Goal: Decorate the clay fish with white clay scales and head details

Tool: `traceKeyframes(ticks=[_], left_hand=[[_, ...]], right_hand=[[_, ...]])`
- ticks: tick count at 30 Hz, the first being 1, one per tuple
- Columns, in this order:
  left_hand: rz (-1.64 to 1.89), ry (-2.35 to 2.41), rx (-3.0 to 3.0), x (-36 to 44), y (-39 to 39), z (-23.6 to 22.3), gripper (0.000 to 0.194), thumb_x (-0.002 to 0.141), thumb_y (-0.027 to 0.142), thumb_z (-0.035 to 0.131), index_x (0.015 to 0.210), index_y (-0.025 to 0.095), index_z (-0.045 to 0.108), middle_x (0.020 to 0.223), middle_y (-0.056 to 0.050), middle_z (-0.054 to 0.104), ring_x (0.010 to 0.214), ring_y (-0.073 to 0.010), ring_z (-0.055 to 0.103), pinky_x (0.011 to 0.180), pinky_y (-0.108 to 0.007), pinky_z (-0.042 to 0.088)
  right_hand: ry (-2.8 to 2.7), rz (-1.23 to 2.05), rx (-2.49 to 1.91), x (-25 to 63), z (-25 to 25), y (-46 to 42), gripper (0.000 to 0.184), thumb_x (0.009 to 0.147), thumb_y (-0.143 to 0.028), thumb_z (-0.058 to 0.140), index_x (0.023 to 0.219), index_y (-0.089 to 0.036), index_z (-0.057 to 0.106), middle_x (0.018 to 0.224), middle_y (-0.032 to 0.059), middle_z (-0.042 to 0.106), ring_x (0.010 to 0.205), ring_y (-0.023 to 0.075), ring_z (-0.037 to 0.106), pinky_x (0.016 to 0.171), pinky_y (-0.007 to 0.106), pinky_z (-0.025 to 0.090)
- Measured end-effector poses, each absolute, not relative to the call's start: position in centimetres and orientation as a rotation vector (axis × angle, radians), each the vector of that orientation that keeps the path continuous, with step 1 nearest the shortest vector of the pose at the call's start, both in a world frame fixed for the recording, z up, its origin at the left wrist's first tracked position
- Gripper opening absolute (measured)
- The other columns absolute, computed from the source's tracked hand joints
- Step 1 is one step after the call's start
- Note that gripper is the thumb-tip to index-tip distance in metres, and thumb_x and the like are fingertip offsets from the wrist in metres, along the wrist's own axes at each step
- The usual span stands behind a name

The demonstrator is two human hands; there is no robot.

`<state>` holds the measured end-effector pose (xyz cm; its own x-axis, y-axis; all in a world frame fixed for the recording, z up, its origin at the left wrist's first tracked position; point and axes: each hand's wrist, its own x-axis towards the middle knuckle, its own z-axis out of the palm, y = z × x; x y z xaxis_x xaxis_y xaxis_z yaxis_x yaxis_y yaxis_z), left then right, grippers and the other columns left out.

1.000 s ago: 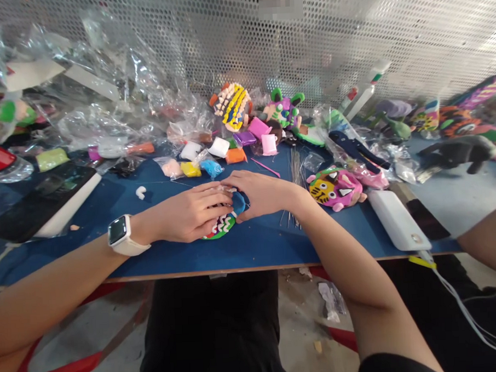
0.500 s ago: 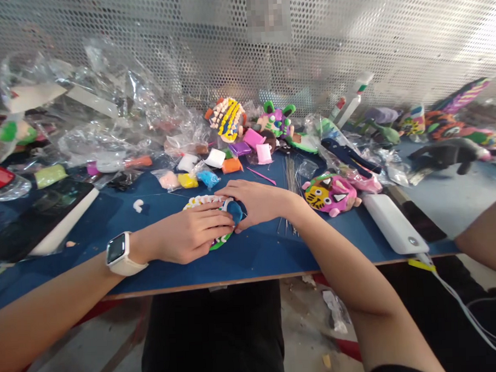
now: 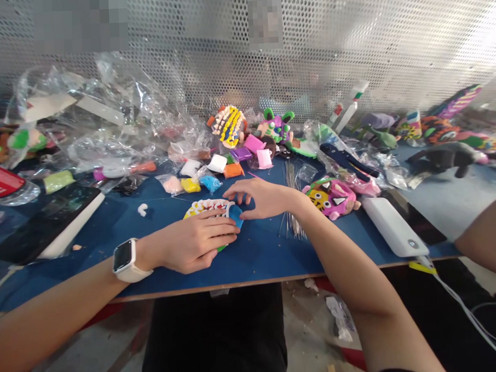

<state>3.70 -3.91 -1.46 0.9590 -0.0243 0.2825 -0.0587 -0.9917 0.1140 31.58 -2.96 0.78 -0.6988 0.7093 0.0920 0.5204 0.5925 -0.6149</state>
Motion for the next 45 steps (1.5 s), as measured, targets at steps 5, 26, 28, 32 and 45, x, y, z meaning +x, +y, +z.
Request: traceKeyframes(ticks=[5,26,28,32,45], left_hand=[[0.391,-0.037,3.048,3.9,-4.8,-1.6,0.043,0.102,0.027,0.053,0.136,0.009,0.072,0.145,-0.014,0.073,0.140,-0.0313,0.063,0.130,-0.047,0.040],[0.647,-0.086,3.155,4.1,-4.7,-0.7,0.033,0.101,0.023,0.051,0.119,0.014,0.078,0.127,-0.012,0.080,0.117,-0.0271,0.072,0.118,-0.046,0.051],[0.615,-0.091,3.157,3.9,-4.2,-0.4,0.033,0.102,0.023,0.051,0.121,0.014,0.077,0.129,-0.012,0.079,0.118,-0.0270,0.072,0.119,-0.048,0.050],[0.491,0.157,3.165,1.2,-2.0,1.4,0.032,0.103,0.023,0.052,0.123,0.016,0.077,0.132,-0.013,0.078,0.121,-0.0286,0.071,0.112,-0.046,0.054],[0.077,1.096,2.598,-11.3,2.4,2.6,0.027,0.102,0.028,0.056,0.116,0.021,0.078,0.120,-0.008,0.078,0.106,-0.0218,0.073,0.096,-0.033,0.051]], right_hand=[[-2.420,0.675,-1.054,31.6,0.9,-2.6,0.019,0.096,-0.015,0.066,0.108,-0.018,0.080,0.101,0.0054,0.082,0.085,0.0156,0.073,0.076,0.029,0.057],[-2.466,0.701,-0.899,30.9,-0.5,-2.2,0.016,0.102,-0.025,0.069,0.110,-0.022,0.083,0.109,0.0075,0.076,0.090,0.0165,0.071,0.074,0.029,0.055],[-2.454,0.712,-0.897,30.8,-0.4,-2.3,0.015,0.103,-0.026,0.068,0.106,-0.020,0.082,0.107,0.0078,0.077,0.089,0.0168,0.072,0.074,0.030,0.055],[-2.451,0.701,-0.939,30.6,-0.1,-2.6,0.015,0.102,-0.027,0.068,0.108,-0.021,0.081,0.106,0.0082,0.078,0.089,0.0181,0.072,0.074,0.031,0.056],[-2.402,0.391,-0.828,29.5,-0.9,-3.0,0.017,0.103,-0.028,0.067,0.114,-0.024,0.080,0.108,0.0100,0.079,0.101,0.0258,0.076,0.089,0.044,0.065]])
